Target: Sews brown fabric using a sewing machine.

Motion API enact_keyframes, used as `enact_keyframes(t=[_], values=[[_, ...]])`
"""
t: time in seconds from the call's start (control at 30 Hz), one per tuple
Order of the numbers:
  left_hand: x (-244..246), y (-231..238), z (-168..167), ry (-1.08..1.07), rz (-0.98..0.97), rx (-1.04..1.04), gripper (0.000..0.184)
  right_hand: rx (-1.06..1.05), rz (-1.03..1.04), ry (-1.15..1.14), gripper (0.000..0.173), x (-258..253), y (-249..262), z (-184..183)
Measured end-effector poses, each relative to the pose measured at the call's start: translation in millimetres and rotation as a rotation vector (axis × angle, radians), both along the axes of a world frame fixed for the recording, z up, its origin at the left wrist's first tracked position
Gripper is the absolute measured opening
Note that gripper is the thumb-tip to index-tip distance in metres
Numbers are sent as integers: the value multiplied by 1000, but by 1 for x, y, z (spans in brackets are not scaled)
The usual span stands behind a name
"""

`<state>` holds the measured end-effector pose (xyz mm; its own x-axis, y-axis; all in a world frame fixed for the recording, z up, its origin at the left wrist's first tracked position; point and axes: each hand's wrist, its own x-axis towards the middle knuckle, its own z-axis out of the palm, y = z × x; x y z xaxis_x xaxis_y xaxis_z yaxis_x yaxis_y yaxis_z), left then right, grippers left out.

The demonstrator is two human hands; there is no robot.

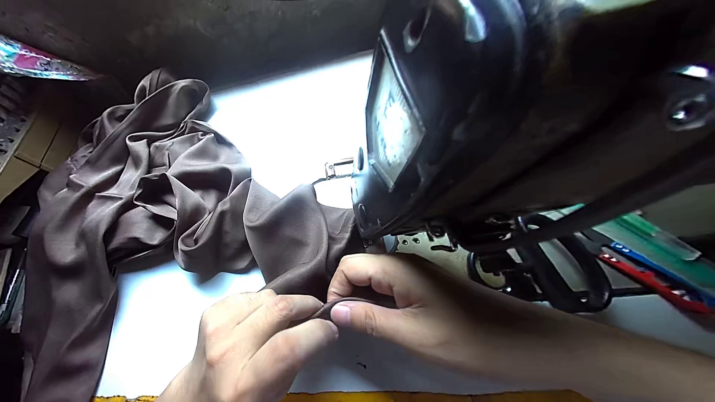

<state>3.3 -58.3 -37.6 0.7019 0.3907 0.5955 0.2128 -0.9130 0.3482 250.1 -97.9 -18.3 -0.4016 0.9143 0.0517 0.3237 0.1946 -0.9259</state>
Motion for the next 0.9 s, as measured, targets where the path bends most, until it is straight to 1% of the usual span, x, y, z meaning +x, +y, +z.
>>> enact_keyframes(t=[0.07,0.17,0.27,0.37,0.47,0.57,0.63,0.67,0.77,0.9], values=[[0,2,1,7,-19,-22,13,-91,21,29,15,0,4,3],[1,2,2,-42,-51,-161,13,-211,37,29,16,1,9,7],[3,1,2,-123,-75,-290,17,-239,39,26,16,0,11,9],[4,0,4,-130,-55,-318,22,-249,37,55,16,-1,13,7],[6,-2,5,-110,-22,-294,22,-277,30,73,17,-2,14,9],[6,-4,8,-46,35,-222,17,-306,37,79,18,-1,15,9],[5,-5,8,20,100,-79,10,-317,38,89,19,-1,16,7],[5,-5,7,51,128,17,9,-326,39,96,20,-1,17,7],[4,-3,3,103,166,250,14,-373,35,122,20,-2,18,5],[1,-2,3,136,155,391,20,-444,11,142,23,-4,18,6]])
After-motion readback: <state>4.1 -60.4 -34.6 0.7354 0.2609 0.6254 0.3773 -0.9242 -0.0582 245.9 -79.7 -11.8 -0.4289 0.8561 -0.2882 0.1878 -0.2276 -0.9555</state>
